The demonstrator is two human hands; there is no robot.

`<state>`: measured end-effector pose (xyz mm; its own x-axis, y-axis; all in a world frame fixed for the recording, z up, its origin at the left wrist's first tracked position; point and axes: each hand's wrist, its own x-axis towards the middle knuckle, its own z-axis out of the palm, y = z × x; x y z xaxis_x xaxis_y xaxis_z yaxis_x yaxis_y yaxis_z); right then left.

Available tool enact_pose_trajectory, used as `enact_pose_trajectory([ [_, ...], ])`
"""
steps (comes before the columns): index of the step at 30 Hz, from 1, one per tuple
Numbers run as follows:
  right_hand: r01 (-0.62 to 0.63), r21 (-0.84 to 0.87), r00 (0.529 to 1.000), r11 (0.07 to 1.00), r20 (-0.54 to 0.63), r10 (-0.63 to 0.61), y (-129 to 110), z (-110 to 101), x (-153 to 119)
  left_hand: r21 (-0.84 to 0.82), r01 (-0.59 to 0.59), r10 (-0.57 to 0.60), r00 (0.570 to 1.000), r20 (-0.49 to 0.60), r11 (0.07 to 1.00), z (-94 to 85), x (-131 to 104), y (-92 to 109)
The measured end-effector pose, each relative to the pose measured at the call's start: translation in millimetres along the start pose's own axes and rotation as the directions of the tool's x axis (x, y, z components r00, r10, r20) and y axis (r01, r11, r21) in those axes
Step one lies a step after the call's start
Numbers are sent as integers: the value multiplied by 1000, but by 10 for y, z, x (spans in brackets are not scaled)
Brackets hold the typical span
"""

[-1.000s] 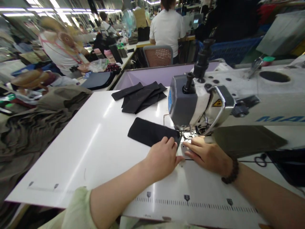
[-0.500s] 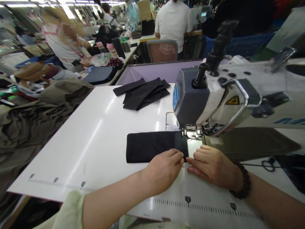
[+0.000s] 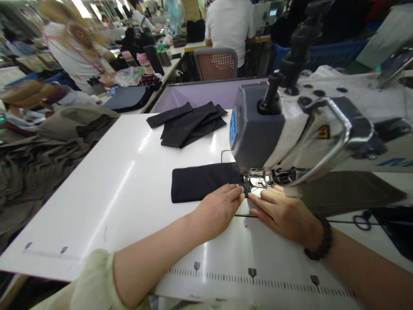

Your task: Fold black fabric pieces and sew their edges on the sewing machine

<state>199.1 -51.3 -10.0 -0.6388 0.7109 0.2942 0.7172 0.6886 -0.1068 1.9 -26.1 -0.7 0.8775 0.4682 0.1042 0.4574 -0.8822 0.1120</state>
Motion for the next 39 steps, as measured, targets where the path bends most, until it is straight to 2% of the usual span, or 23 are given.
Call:
enact_pose_trajectory([
  [5, -118, 9, 993, 993, 10, 118, 10, 31, 11, -66, 46, -46, 999, 0, 997, -21, 114, -130],
  [10, -133, 29, 991, 991, 32, 132, 9, 33, 7, -64, 97, -98, 995, -18, 993, -11, 217, -210],
  [18, -131, -15, 991, 991, 10, 131, -7, 12, 16, 28, 93, -93, 996, 7, 995, -36, 206, -134],
  [21, -122, -7, 993, 993, -7, 122, -12, -6, 23, 112, 171, -176, 984, 31, 979, 11, 192, -81],
  [23, -107, -10, 994, 994, -14, 107, -12, -14, 28, 165, 297, -307, 951, 43, 941, 10, 183, -87],
  [25, -99, -18, 995, 995, -12, 99, -9, -17, 30, 156, 430, -443, 895, 52, 889, -76, 150, -160],
  [29, -109, 5, 994, 994, 21, 109, 6, -12, 23, 54, 576, -578, 814, 53, 816, -538, -38, -430],
  [30, -112, 17, 993, 994, 31, 112, 10, -12, 21, -136, 649, -651, 758, 31, 749, -665, -99, -480],
  [31, -114, 27, 993, 993, 40, 113, 13, -14, 19, -385, 621, -664, 747, 29, 682, -768, -158, -508],
  [32, -114, 35, 993, 993, 45, 113, 16, -17, 17, -617, 533, -655, 755, 39, 578, -833, -212, -515],
  [33, -113, 43, 993, 993, 47, 111, 18, -21, 16, -783, 443, -651, 756, 65, 437, -852, -260, -502],
  [35, -104, 67, 994, 992, 39, 102, 20, -33, 12, -924, 320, -649, 752, 115, 207, -757, -340, -438],
  [36, -96, 86, 995, 992, 33, 94, 20, -39, 8, -932, 325, -662, 737, 140, 164, -660, -376, -399],
  [37, -88, 107, 996, 990, 25, 86, 19, -46, 2, -914, 362, -704, 697, 135, 183, -550, -411, -359],
  [38, -78, 129, 997, 989, 14, 77, 17, -53, -5, -858, 435, -748, 657, 94, 274, -443, -446, -319],
  [39, -67, 148, 998, 987, 2, 67, 13, -59, -14, -745, 515, -773, 635, -1, 424, -349, -478, -277],
])
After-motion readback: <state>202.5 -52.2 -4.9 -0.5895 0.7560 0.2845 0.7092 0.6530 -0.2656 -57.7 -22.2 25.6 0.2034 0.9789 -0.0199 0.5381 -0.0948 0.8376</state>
